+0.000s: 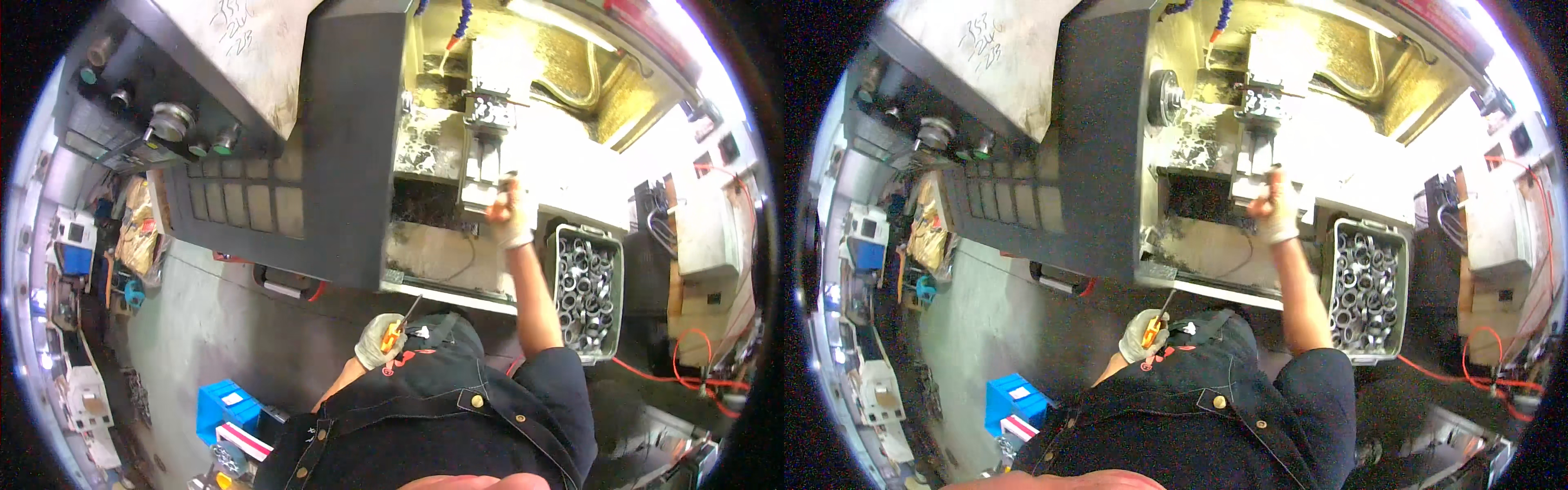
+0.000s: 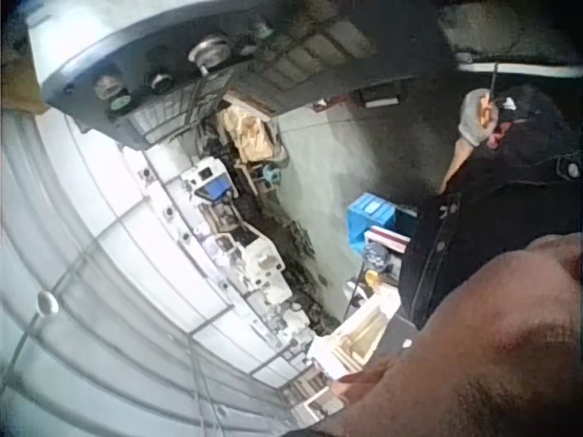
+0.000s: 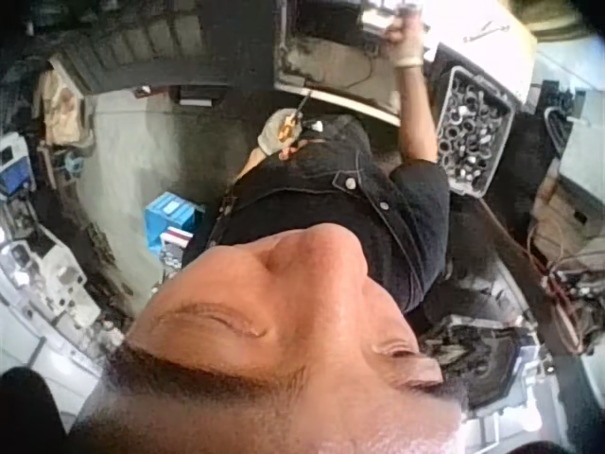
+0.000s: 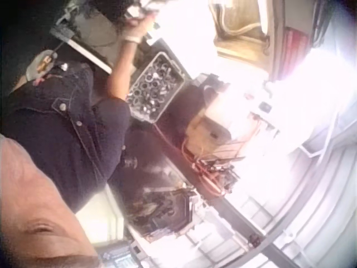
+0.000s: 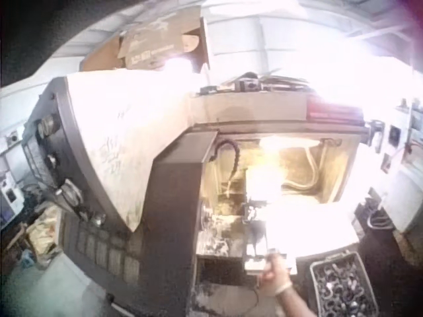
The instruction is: The person operates a CNC lathe, repeatedly picking up small metal rings from a tray and placing them into the machine's chuck. They use a screwdriver to secure the rings and adjust the machine's controls. The person wears gloves and a black shirt while working in a workshop environment.
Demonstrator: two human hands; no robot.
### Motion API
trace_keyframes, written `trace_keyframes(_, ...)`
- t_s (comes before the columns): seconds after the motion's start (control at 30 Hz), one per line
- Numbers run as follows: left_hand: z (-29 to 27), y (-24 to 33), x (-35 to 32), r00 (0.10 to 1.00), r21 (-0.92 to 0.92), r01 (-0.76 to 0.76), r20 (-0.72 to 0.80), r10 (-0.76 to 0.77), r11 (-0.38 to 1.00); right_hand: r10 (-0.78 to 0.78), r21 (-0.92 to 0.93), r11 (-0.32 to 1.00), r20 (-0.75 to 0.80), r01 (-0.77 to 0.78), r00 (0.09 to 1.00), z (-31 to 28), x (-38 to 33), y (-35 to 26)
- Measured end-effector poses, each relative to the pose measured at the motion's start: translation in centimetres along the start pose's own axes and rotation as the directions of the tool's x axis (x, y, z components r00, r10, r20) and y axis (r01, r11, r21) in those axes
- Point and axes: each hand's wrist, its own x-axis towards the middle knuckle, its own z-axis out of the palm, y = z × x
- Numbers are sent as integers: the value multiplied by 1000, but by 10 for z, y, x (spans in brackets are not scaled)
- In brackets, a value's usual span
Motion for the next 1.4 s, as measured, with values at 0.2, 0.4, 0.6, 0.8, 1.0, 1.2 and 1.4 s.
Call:
trace_keyframes(0.2, 14, 15, 33, 991, 110, -19, -129, 34, 994, -272, -573, 772, 93, 275, 958, -108, 164, -45)
trace_keyframes(0.4, 38, 22, 58, 995, 144, 56, -87, -43, 988, -247, -893, 422, 51, 154, 968, -94, 230, -33)
trace_keyframes(0.6, 45, 11, 71, 992, 153, 90, -95, -76, 984, -109, -990, 138, 20, 35, 994, -32, 234, -58)
trace_keyframes(0.8, 42, 8, 87, 1000, 181, -8, -2, 9, 984, -24, -760, 642, -144, -95, 989, -69, 236, -67)
trace_keyframes(1.0, 37, -3, 76, 1000, 129, 4, 16, -7, 992, 110, -657, 735, -124, -164, 986, -114, 200, -86)
trace_keyframes(1.2, 29, -8, 68, 999, 143, -43, -9, 44, 989, 151, -526, 825, -149, -208, 977, -69, 97, -49)
trace_keyframes(1.4, 22, -15, 56, 994, 201, 30, -107, -8, 979, 287, -552, 806, 45, -215, 957, 48, 10, 35)
